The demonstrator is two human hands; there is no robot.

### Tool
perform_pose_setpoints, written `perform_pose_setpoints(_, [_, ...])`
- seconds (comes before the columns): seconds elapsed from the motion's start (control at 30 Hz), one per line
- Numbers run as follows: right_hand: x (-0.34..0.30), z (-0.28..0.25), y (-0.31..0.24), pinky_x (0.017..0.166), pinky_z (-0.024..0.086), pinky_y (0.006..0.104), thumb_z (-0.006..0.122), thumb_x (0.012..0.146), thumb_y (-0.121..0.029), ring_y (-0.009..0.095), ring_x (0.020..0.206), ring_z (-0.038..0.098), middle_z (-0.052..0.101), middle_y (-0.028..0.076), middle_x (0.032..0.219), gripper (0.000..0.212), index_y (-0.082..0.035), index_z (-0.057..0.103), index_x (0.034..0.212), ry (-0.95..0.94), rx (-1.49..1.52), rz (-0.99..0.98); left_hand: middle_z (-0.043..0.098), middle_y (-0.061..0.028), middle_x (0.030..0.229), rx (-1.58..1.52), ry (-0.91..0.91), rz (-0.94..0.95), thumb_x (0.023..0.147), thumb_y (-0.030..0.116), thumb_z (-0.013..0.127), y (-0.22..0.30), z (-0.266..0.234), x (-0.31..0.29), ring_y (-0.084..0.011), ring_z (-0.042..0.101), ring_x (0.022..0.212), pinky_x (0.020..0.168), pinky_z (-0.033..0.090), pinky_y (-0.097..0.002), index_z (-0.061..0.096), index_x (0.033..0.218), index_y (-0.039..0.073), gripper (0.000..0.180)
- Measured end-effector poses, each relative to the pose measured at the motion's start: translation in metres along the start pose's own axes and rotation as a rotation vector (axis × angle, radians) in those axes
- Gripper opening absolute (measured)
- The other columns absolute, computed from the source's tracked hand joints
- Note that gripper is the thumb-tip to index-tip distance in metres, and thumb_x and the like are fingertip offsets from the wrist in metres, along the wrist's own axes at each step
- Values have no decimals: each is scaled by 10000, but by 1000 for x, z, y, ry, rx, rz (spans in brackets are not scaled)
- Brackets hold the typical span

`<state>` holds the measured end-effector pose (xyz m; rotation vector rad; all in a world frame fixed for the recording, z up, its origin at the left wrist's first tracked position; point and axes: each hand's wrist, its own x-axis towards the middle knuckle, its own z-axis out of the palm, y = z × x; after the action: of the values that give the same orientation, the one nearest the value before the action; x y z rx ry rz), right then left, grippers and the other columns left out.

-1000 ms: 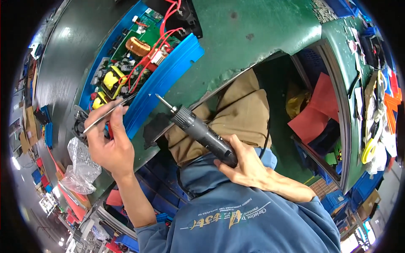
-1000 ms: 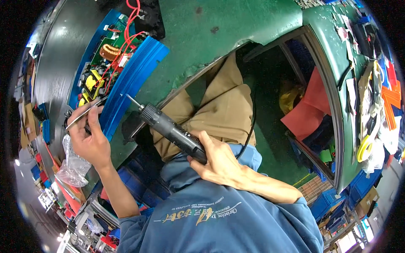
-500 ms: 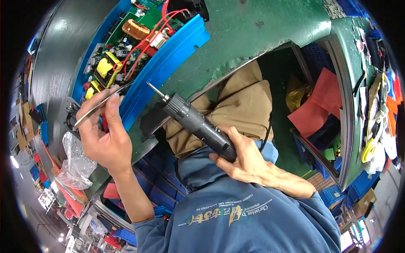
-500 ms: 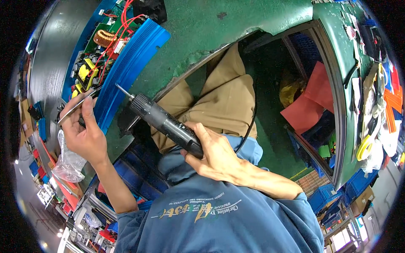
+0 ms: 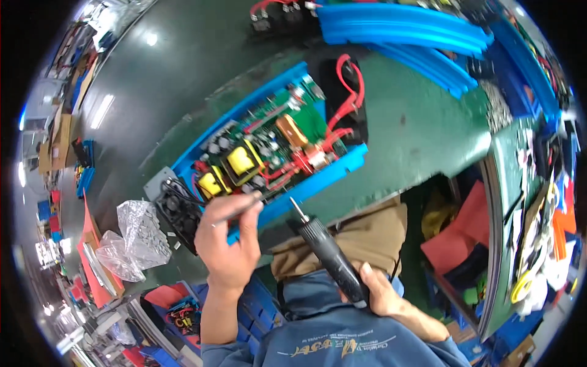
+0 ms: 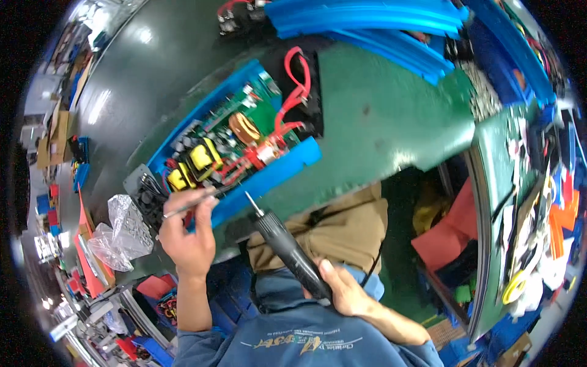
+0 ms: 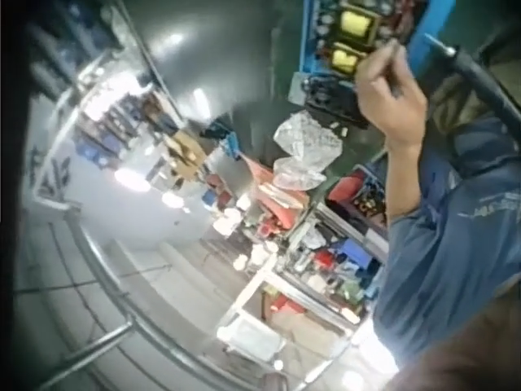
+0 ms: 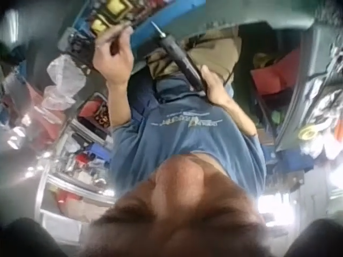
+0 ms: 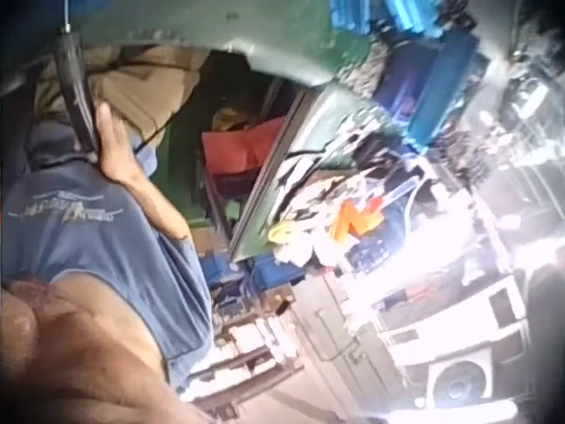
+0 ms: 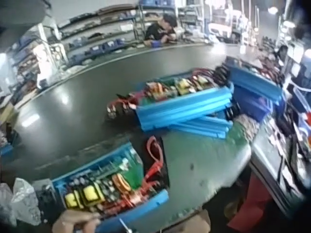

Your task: Assembling electronic components into blue housings on a factory production line.

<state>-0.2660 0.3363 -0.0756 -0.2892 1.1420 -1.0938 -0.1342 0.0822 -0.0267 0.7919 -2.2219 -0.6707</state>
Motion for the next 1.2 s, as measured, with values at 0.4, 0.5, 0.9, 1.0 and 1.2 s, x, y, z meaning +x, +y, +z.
perform_pose_setpoints(0.4, [-6, 4, -39, 639, 411, 267, 189, 984, -777, 154, 673, 549, 635, 111, 785, 956, 39, 556, 1323, -139, 169, 286, 758, -135, 908, -33, -116, 54, 844, -55, 754, -4, -15, 16, -254, 735, 809, 720, 565, -329, 630, 1025, 27, 234])
perform_pose_setpoints(0.5, [-8, 7, -35, 632, 403, 276, 199, 976, -790, 162, 665, 538, 630, 117, 781, 972, 43, 552, 1332, -187, 373, 315, 757, -139, 894, -36, -130, 72, 855, -40, 751, -4, -17, 16, -253, 736, 805, 716, 563, -327, 625, 1032, 27, 228])
perform_pose_setpoints(0.9, [-8, 6, -29, 729, 441, 274, 649, 897, -525, 137, 786, 588, 656, 81, 871, 724, 47, 544, 1327, -156, 164, 233, 749, -155, 930, 32, -178, 109, 813, -108, 728, 3, -18, 19, -281, 721, 787, 703, 562, -353, 598, 1036, 28, 292])
perform_pose_setpoints(1.0, [-8, 3, -26, 743, 435, 272, 666, 918, -495, 128, 801, 584, 650, 63, 873, 689, 33, 536, 1341, -154, 191, 236, 746, -143, 942, 127, -351, 219, 940, 72, 632, 15, -25, 46, -316, 709, 794, 732, 556, -387, 608, 1010, 29, 85])
perform_pose_setpoints(1.2, [-10, -1, -22, 716, 428, 259, 666, 984, -402, 84, 805, 551, 633, 8, 877, 481, -30, 568, 1272, -175, 160, 216, 616, -141, 822, -191, 337, -202, 1101, 345, 375, 58, -26, 50, -244, 660, 814, 762, 548, -373, 519, 941, -7, 412])
